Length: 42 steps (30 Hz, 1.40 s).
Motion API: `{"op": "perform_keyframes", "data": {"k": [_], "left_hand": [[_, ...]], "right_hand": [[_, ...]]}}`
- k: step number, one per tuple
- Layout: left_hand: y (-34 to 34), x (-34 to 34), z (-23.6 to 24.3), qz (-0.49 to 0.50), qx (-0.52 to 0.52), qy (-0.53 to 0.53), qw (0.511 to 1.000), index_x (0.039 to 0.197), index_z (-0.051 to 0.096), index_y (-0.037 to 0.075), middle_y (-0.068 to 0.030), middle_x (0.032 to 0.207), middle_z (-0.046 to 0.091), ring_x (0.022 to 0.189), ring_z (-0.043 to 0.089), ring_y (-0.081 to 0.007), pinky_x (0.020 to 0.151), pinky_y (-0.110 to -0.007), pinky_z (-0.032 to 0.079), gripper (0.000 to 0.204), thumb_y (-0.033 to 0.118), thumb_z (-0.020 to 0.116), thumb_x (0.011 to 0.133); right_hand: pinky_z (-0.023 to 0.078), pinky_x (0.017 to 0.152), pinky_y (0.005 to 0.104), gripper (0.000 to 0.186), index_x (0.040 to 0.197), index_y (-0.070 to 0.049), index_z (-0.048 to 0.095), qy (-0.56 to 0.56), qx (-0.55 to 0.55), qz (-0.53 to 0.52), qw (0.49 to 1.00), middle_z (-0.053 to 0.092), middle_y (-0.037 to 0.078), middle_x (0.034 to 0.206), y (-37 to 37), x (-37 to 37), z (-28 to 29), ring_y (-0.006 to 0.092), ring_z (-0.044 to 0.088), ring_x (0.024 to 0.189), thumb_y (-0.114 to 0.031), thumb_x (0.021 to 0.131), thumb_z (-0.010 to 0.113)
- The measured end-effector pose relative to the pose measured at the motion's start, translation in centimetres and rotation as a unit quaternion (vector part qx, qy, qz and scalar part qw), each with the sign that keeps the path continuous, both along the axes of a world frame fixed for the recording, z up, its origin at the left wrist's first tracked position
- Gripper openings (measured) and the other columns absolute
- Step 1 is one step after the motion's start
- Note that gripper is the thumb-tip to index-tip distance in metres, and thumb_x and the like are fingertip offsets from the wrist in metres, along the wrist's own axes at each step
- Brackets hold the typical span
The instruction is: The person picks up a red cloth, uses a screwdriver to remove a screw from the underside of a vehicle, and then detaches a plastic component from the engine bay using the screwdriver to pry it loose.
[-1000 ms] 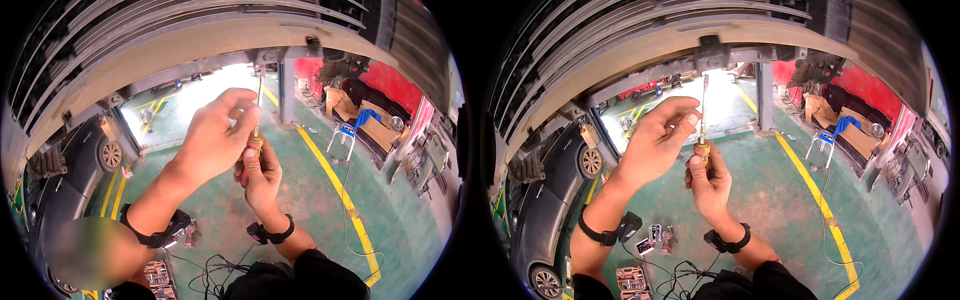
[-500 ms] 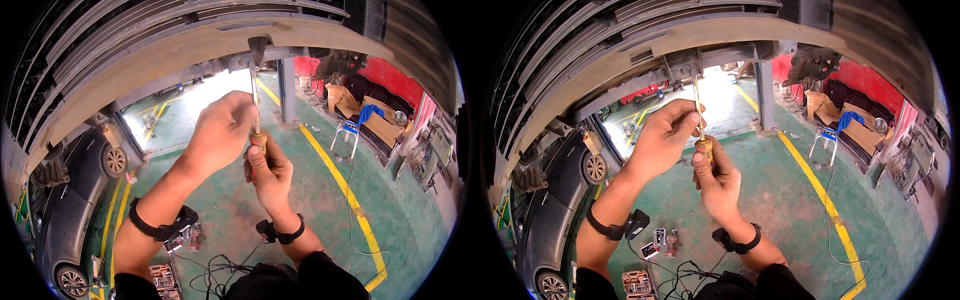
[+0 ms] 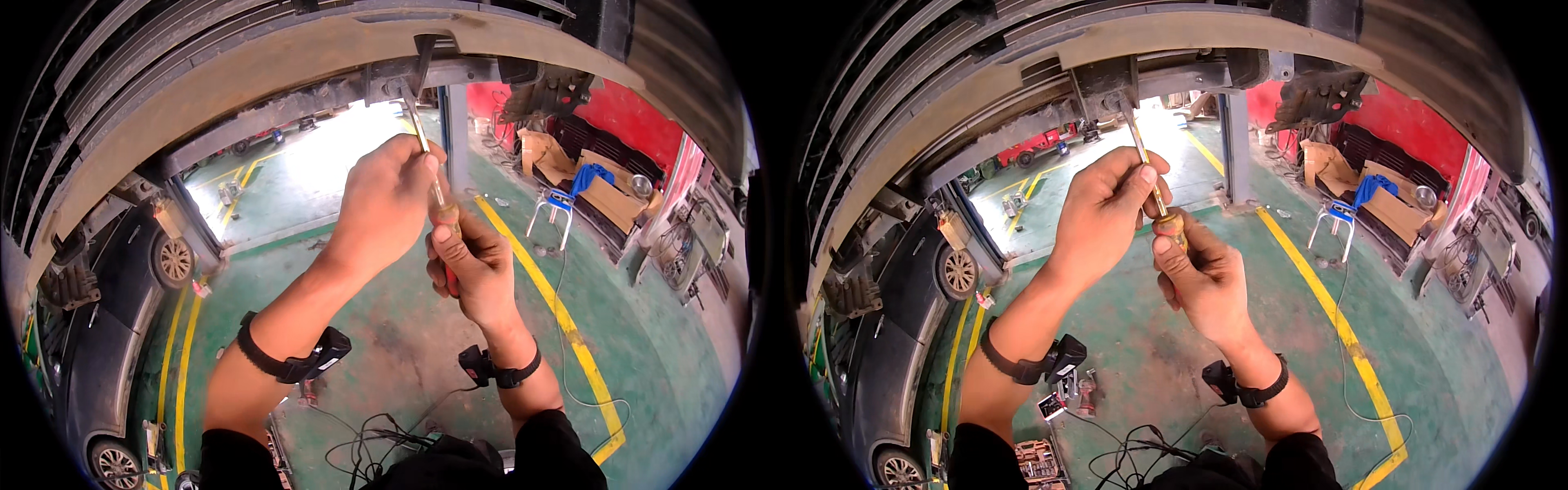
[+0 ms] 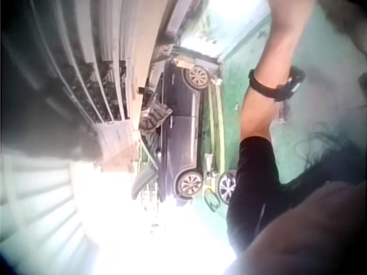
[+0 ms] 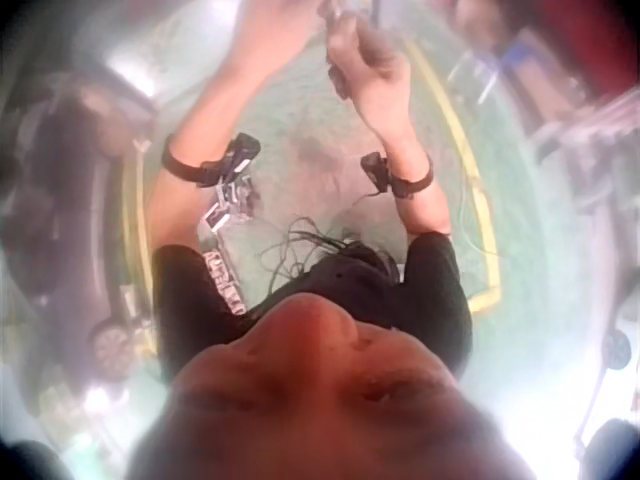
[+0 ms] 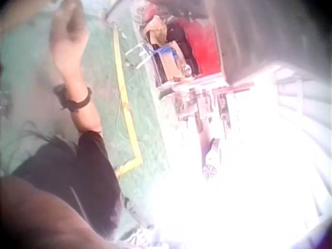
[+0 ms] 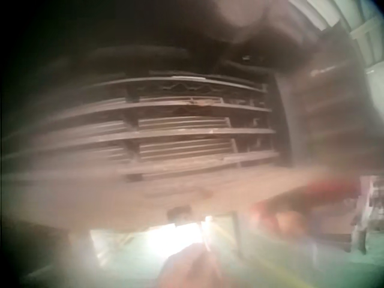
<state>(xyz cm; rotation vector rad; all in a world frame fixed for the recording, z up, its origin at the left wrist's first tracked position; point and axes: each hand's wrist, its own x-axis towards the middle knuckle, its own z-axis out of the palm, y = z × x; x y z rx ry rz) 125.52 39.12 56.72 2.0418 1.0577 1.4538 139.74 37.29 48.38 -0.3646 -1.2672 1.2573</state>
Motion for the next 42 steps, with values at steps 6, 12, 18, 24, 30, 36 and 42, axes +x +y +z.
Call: {"op": "perform_keyframes", "data": {"k": [6,12,18,24,30,36,42], "left_hand": [[-0.2,0.4,-1.2,-0.013,-0.001,-0.041,0.999,0.106,0.063,0.001,-0.0002,0.083,0.064,0.073,0.055,-0.0059,0.065,-0.023,0.045,0.021,0.017,0.05,0.108],[-1.7,-0.1,-1.2,0.085,0.026,0.014,0.996,0.103,0.063,0.0,-0.0014,0.083,0.062,0.075,0.054,-0.0069,0.068,-0.024,0.047,0.024,0.019,0.049,0.109],[-2.7,0.0,-0.7,0.123,0.047,-0.006,0.991,0.101,0.063,0.002,0.0001,0.078,0.058,0.072,0.052,-0.0062,0.065,-0.023,0.045,0.022,0.019,0.051,0.108],[-3.5,-1.1,-0.5,0.181,0.041,0.016,0.983,0.102,0.061,0.002,-0.0034,0.071,0.055,0.063,0.05,-0.01,0.058,-0.029,0.046,0.015,0.014,0.052,0.105],[-3.5,-1.9,-0.3,0.163,0.059,0.055,0.983,0.102,0.061,0.002,-0.0032,0.071,0.054,0.061,0.052,-0.0108,0.058,-0.029,0.047,0.018,0.016,0.05,0.106],[-3.2,-2.7,0.4,0.162,0.027,0.04,0.986,0.103,0.061,0.003,-0.0027,0.069,0.053,0.06,0.052,-0.0102,0.057,-0.029,0.046,0.02,0.018,0.049,0.107],[-3.2,-3.3,0.6,0.139,0.021,0.038,0.989,0.102,0.062,0.002,-0.0007,0.068,0.052,0.059,0.049,-0.0082,0.055,-0.028,0.044,0.019,0.016,0.049,0.107]], "right_hand": [[0.038,0.044,0.0229,0.033,0.126,-0.007,0.061,-0.007,-0.036,0.053,0.998,0.058,0.004,0.082,0.4,0.8,0.0,0.0105,0.053,0.056,-0.03,0.102,0.063],[0.04,0.047,0.0241,0.036,0.128,-0.001,0.06,0.043,-0.057,0.132,0.989,0.058,0.002,0.081,0.9,-0.4,-1.0,0.0104,0.053,0.057,-0.027,0.104,0.062],[0.043,0.051,0.0246,0.037,0.128,-0.002,0.055,0.109,-0.021,0.222,0.969,0.058,0.002,0.085,1.6,-3.0,-1.3,0.0104,0.054,0.061,-0.03,0.105,0.058],[0.044,0.05,0.0258,0.03,0.116,-0.005,0.056,0.155,-0.004,0.264,0.952,0.058,0.003,0.081,1.2,-6.6,-2.3,0.01,0.054,0.061,-0.033,0.107,0.053],[0.046,0.052,0.0248,0.032,0.118,-0.002,0.052,0.201,0.048,0.242,0.948,0.057,0.004,0.082,1.6,-8.6,-2.9,0.0094,0.054,0.06,-0.032,0.108,0.052],[0.044,0.052,0.0237,0.031,0.116,-0.002,0.052,0.217,0.06,0.226,0.948,0.057,0.003,0.078,1.9,-10.5,-2.5,0.0084,0.052,0.059,-0.032,0.108,0.051],[0.043,0.052,0.0232,0.033,0.115,-0.001,0.052,0.226,0.057,0.191,0.954,0.056,0.002,0.075,1.7,-11.9,-2.5,0.0071,0.05,0.056,-0.033,0.108,0.051]]}}
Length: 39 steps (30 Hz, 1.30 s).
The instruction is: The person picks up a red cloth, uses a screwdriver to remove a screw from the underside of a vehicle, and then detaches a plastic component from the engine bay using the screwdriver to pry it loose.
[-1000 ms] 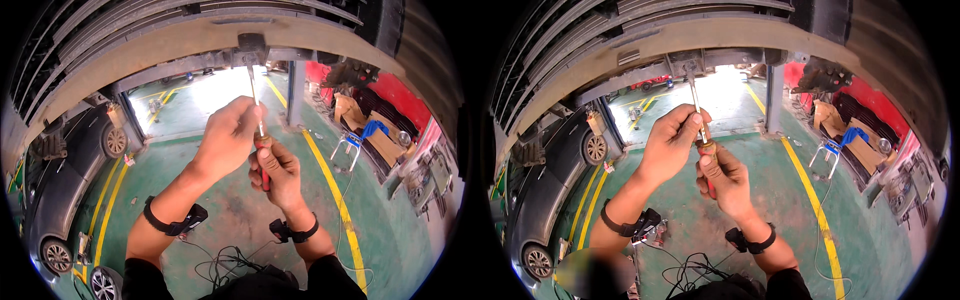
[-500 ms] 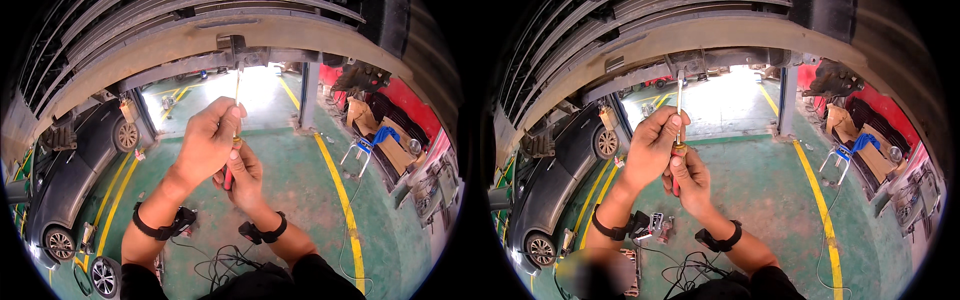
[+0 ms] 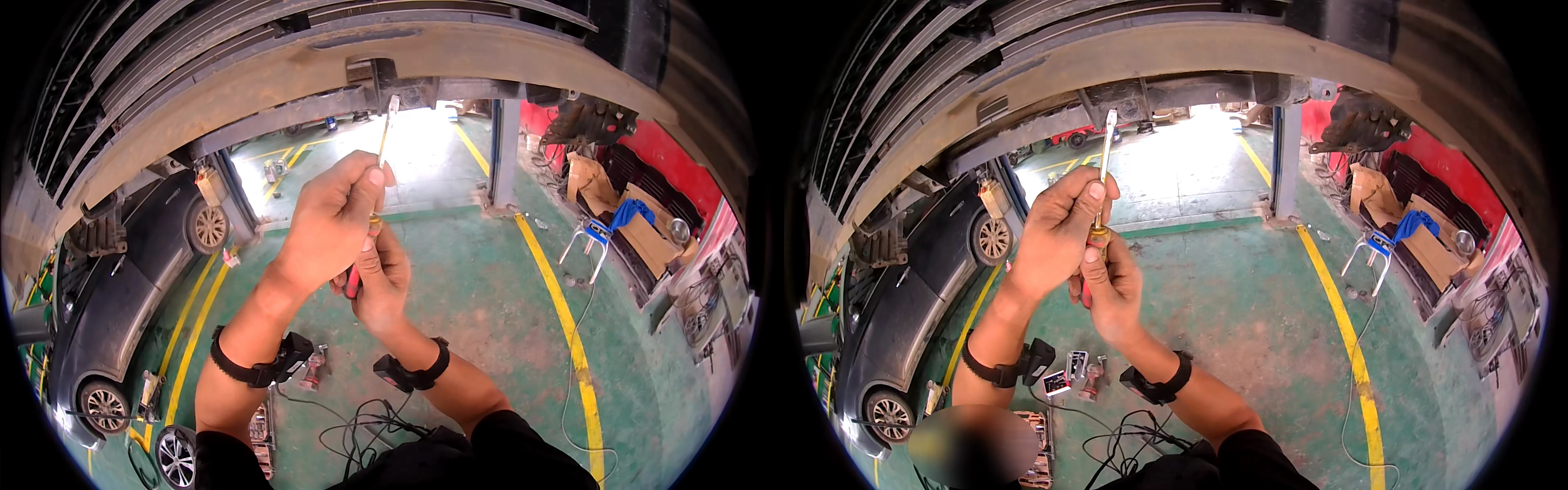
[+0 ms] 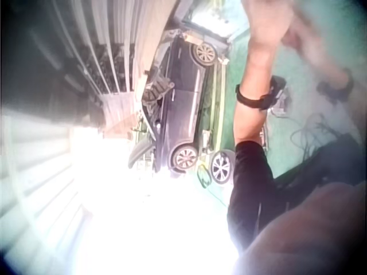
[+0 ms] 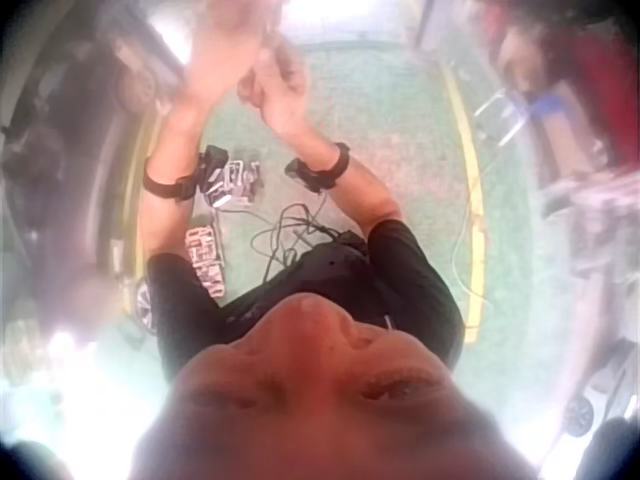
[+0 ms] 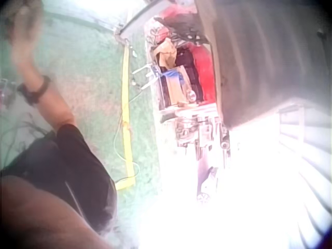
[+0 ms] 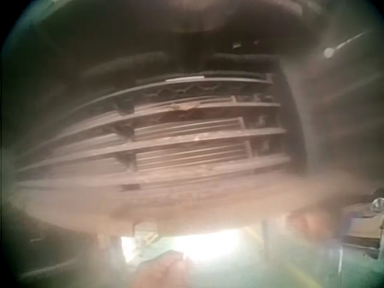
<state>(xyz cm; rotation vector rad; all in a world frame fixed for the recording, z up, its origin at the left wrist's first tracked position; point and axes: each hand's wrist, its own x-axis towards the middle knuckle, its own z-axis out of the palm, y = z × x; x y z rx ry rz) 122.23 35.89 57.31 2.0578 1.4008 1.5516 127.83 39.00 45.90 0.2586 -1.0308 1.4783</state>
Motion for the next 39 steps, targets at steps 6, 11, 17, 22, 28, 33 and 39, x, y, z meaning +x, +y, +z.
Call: {"op": "perform_keyframes", "data": {"k": [6,11,17,22,28,33,39], "left_hand": [[-0.2,-0.2,0.1,0.001,-0.001,0.0,1.0,0.102,0.062,0.002,-0.0001,0.069,0.051,0.06,0.049,-0.008,0.056,-0.027,0.044,0.019,0.017,0.05,0.107],[-0.1,-0.7,-0.1,0.004,-0.005,0.001,1.0,0.1,0.062,0.003,-0.0028,0.068,0.052,0.06,0.048,-0.0102,0.057,-0.029,0.044,0.019,0.016,0.05,0.106],[0.6,-1.9,0.1,0.009,0.02,0.037,0.999,0.096,0.06,0.004,0.0039,0.07,0.043,0.062,0.038,-0.0034,0.054,-0.022,0.032,0.019,0.015,0.049,0.108],[0.4,-2.5,1.8,0.018,0.031,0.089,0.995,0.09,0.059,0.003,0.0035,0.069,0.04,0.065,0.034,-0.006,0.057,-0.024,0.03,0.022,0.014,0.049,0.107],[0.0,-2.9,3.4,0.037,-0.004,0.141,0.989,0.086,0.056,0.004,0.0037,0.07,0.038,0.065,0.033,-0.0059,0.057,-0.025,0.03,0.023,0.015,0.048,0.105],[0.4,-3.1,2.5,-0.026,-0.064,0.048,0.996,0.088,0.057,0.004,0.0029,0.071,0.044,0.064,0.038,-0.0051,0.056,-0.023,0.033,0.024,0.017,0.049,0.106],[1.2,-1.8,1.0,-0.008,-0.038,0.074,0.997,0.091,0.059,0.004,0.0013,0.074,0.051,0.066,0.045,-0.0054,0.058,-0.023,0.039,0.025,0.019,0.048,0.108]], "right_hand": [[0.043,0.052,0.0238,0.034,0.116,-0.001,0.052,0.006,0.003,-0.018,1.0,0.054,0.001,0.073,0.0,-0.8,-0.1,0.007,0.05,0.056,-0.035,0.108,0.051],[0.043,0.052,0.0241,0.034,0.114,-0.002,0.053,0.016,0.011,-0.02,1.0,0.053,0.0,0.071,-0.1,-1.4,-0.2,0.0072,0.049,0.057,-0.035,0.108,0.051],[0.038,0.05,0.021,0.031,0.118,-0.005,0.052,0.078,0.005,0.016,0.997,0.052,-0.003,0.072,-0.2,-4.4,0.1,0.0042,0.046,0.056,-0.034,0.108,0.052],[0.03,0.049,0.019,0.028,0.117,-0.006,0.051,0.139,-0.038,0.053,0.988,0.051,-0.006,0.073,-1.5,-7.6,1.4,0.0006,0.042,0.057,-0.031,0.106,0.055],[0.033,0.045,0.0213,0.013,0.092,-0.007,0.057,0.193,-0.09,0.061,0.975,0.057,-0.002,0.069,-2.1,-9.2,3.1,0.0043,0.049,0.052,-0.018,0.099,0.058],[0.034,0.047,0.0226,0.018,0.094,-0.006,0.055,0.116,-0.08,-0.062,0.988,0.054,-0.002,0.065,-1.3,-8.2,2.3,0.0054,0.047,0.052,-0.022,0.102,0.056],[0.039,0.048,0.0258,0.028,0.096,-0.004,0.055,0.069,-0.015,-0.03,0.997,0.05,0.002,0.059,1.0,-4.0,0.2,0.0115,0.048,0.05,-0.03,0.106,0.056]]}}
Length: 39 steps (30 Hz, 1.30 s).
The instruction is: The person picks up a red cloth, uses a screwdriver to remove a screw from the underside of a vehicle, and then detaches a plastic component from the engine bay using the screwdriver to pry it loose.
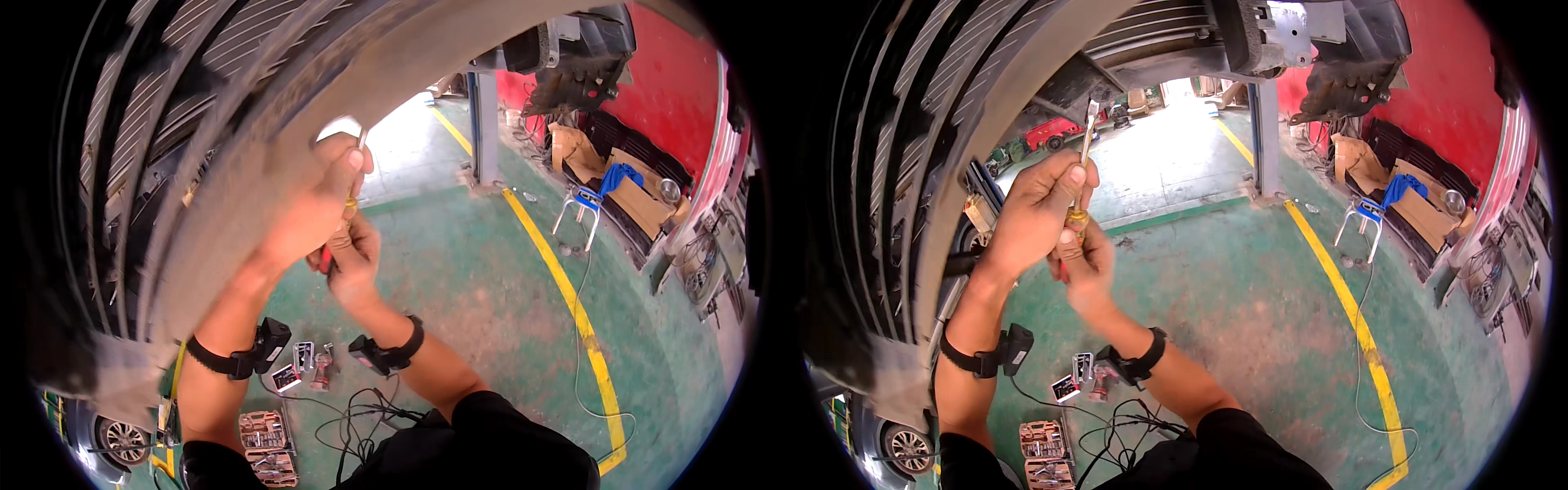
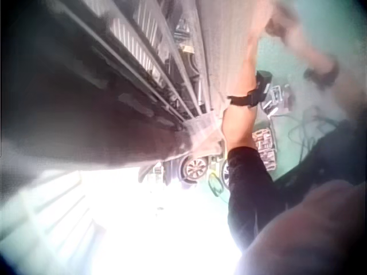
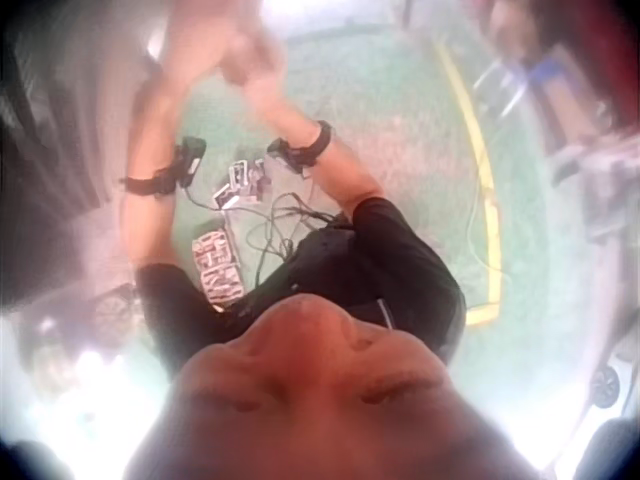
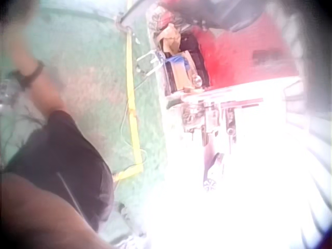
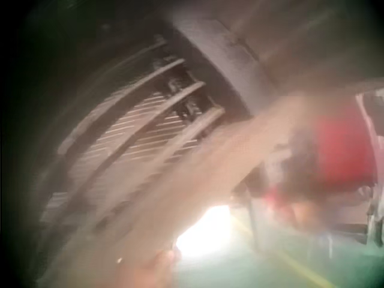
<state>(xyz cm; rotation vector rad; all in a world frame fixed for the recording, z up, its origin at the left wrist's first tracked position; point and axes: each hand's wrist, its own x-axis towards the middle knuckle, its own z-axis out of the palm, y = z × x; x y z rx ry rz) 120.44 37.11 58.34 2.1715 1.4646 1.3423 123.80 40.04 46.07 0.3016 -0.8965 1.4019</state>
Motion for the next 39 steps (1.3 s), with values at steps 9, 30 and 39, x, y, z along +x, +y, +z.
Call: {"op": "perform_keyframes", "data": {"k": [9,30,39], "left_hand": [[0.0,0.2,0.3,-0.009,0.017,0.028,0.999,0.1,0.065,0.0,0.0,0.081,0.061,0.074,0.054,-0.008,0.068,-0.025,0.046,0.028,0.023,0.05,0.108],[-4.4,2.6,-3.8,-0.329,0.095,-0.5,0.796,0.133,0.06,0.019,0.0041,0.147,0.051,0.147,0.036,-0.0231,0.114,-0.042,0.037,0.074,0.061,0.079,0.075],[-3.4,4.1,-3.7,-0.417,0.203,-0.557,0.689,0.14,0.054,0.013,0.0003,0.145,0.055,0.15,0.033,-0.0238,0.119,-0.047,0.034,0.08,0.058,0.077,0.078]], "right_hand": [[0.039,0.047,0.0267,0.03,0.101,-0.003,0.056,-0.082,-0.022,0.029,0.996,0.054,0.003,0.073,-0.1,3.3,-0.5,0.0126,0.051,0.055,-0.033,0.105,0.057],[0.03,0.042,0.0251,0.036,0.088,-0.004,0.059,-0.072,-0.086,-0.059,0.992,0.052,-0.002,0.061,-2.1,2.4,-0.1,0.0065,0.04,0.044,-0.035,0.106,0.057],[0.025,0.041,0.0214,0.029,0.098,-0.005,0.063,-0.101,-0.083,-0.035,0.991,0.05,-0.007,0.062,-1.9,2.8,-0.5,0.0016,0.036,0.045,-0.031,0.107,0.055]]}}
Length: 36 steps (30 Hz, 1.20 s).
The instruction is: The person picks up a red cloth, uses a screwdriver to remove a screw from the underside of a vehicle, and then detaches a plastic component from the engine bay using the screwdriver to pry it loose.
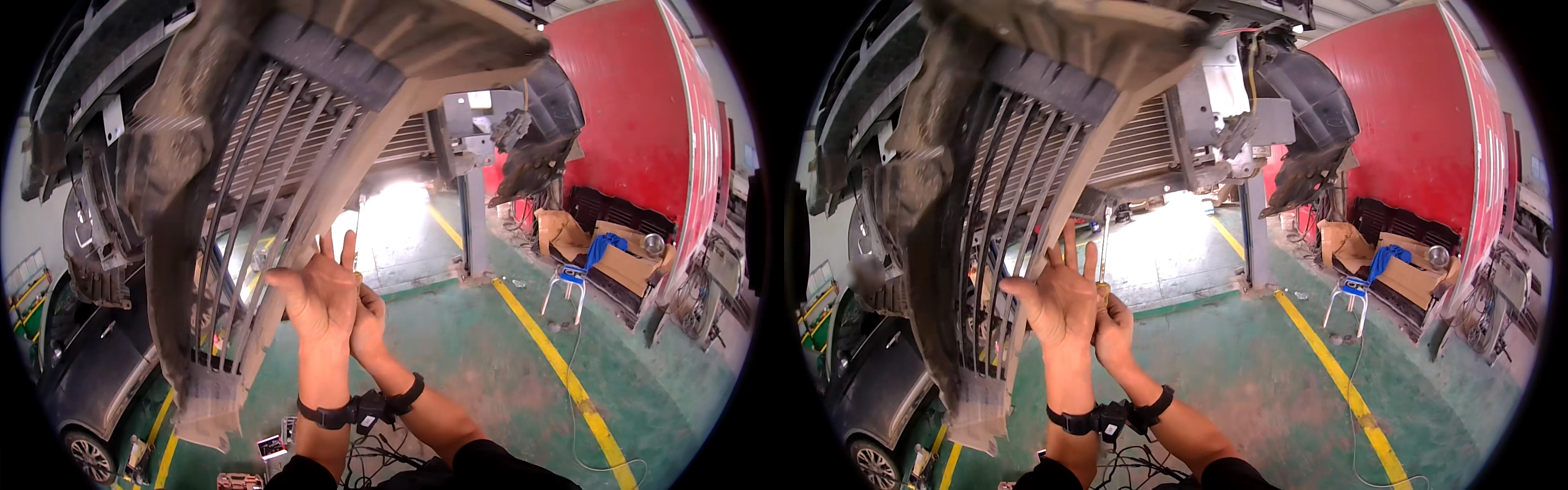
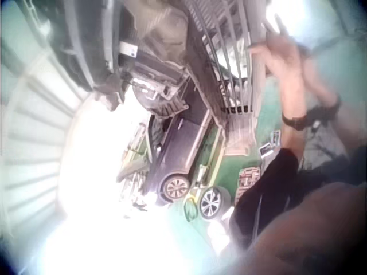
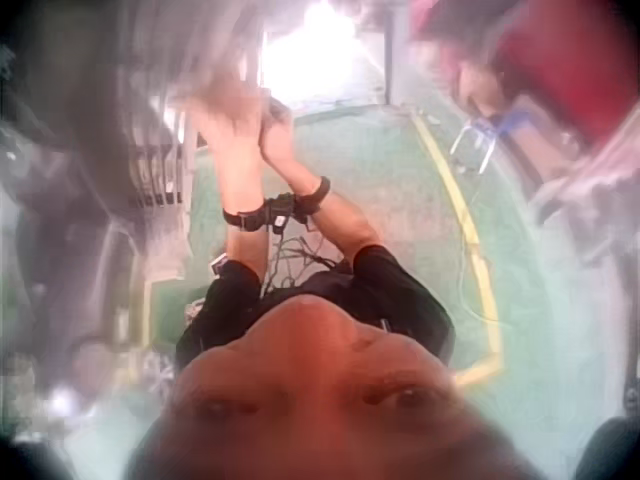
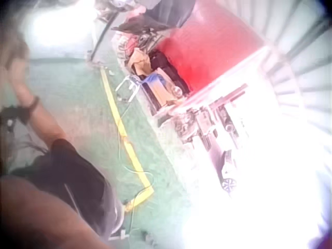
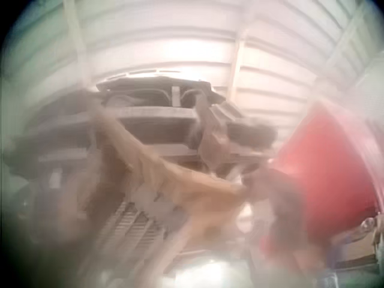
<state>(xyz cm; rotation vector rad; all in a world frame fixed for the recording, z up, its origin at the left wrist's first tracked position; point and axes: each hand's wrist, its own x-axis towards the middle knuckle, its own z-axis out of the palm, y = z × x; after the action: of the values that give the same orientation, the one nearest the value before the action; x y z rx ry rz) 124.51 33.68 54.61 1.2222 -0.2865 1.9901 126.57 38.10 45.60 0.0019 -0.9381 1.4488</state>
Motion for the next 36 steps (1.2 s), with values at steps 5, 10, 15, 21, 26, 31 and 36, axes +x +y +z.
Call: {"op": "perform_keyframes", "data": {"k": [5,10,15,21,26,31,36], "left_hand": [[-1.9,0.8,0.9,0.019,-0.044,-0.038,0.998,0.141,0.052,0.008,-0.0068,0.148,0.053,0.146,0.04,-0.0228,0.115,-0.045,0.039,0.058,0.045,0.064,0.098],[-3.0,1.7,2.0,0.02,-0.084,-0.052,0.995,0.131,0.059,0.004,-0.0121,0.137,0.06,0.137,0.051,-0.024,0.103,-0.042,0.051,0.036,0.019,0.057,0.098],[-2.6,2.0,2.9,0.086,-0.112,-0.054,0.988,0.122,0.062,0.003,-0.0118,0.128,0.065,0.129,0.057,-0.024,0.092,-0.038,0.051,0.032,0.02,0.058,0.096],[-2.8,2.4,3.7,0.09,-0.147,-0.04,0.984,0.12,0.064,0.005,-0.0113,0.126,0.065,0.12,0.06,-0.0235,0.085,-0.036,0.049,0.03,0.022,0.059,0.096],[-3.9,2.3,4.1,0.066,-0.161,0.008,0.985,0.131,0.059,0.002,-0.015,0.133,0.062,0.117,0.062,-0.0242,0.083,-0.036,0.049,0.04,0.022,0.056,0.097],[-3.8,2.2,4.5,0.081,-0.17,-0.008,0.982,0.131,0.058,0.0,-0.0165,0.133,0.063,0.113,0.064,-0.0246,0.083,-0.035,0.049,0.04,0.021,0.056,0.096],[-3.7,2.2,4.8,0.07,-0.165,0.001,0.984,0.131,0.058,-0.001,-0.0173,0.129,0.064,0.111,0.064,-0.0247,0.084,-0.035,0.049,0.041,0.02,0.056,0.096]], "right_hand": [[0.032,0.044,0.0224,0.028,0.103,-0.002,0.062,-0.032,0.004,0.022,0.999,0.05,-0.004,0.062,-0.5,1.6,0.4,0.0048,0.041,0.048,-0.03,0.105,0.058],[0.037,0.046,0.0243,0.029,0.107,-0.001,0.061,-0.041,0.005,0.037,0.998,0.049,-0.002,0.064,-0.9,2.3,0.6,0.0073,0.045,0.051,-0.03,0.105,0.059],[0.037,0.047,0.0235,0.03,0.111,-0.002,0.059,-0.011,0.042,-0.011,0.999,0.051,-0.002,0.066,-1.0,1.5,0.9,0.0066,0.045,0.052,-0.031,0.106,0.057],[0.038,0.048,0.0222,0.024,0.111,-0.003,0.057,0.052,0.027,0.02,0.998,0.053,-0.004,0.07,-1.8,-0.3,1.2,0.0032,0.046,0.056,-0.027,0.108,0.053],[0.037,0.048,0.0218,0.021,0.111,-0.005,0.054,0.015,0.095,-0.095,0.991,0.055,-0.003,0.071,-1.1,-1.4,1.6,0.0023,0.045,0.056,-0.025,0.108,0.054],[0.037,0.047,0.0232,0.02,0.11,-0.004,0.055,-0.014,0.076,-0.094,0.993,0.055,-0.002,0.071,-1.3,-1.1,1.1,0.0031,0.044,0.055,-0.024,0.107,0.056],[0.038,0.047,0.0245,0.021,0.108,-0.004,0.056,0.011,0.107,-0.193,0.975,0.054,-0.002,0.068,-0.7,-2.2,1.6,0.0046,0.044,0.054,-0.025,0.106,0.058]]}}
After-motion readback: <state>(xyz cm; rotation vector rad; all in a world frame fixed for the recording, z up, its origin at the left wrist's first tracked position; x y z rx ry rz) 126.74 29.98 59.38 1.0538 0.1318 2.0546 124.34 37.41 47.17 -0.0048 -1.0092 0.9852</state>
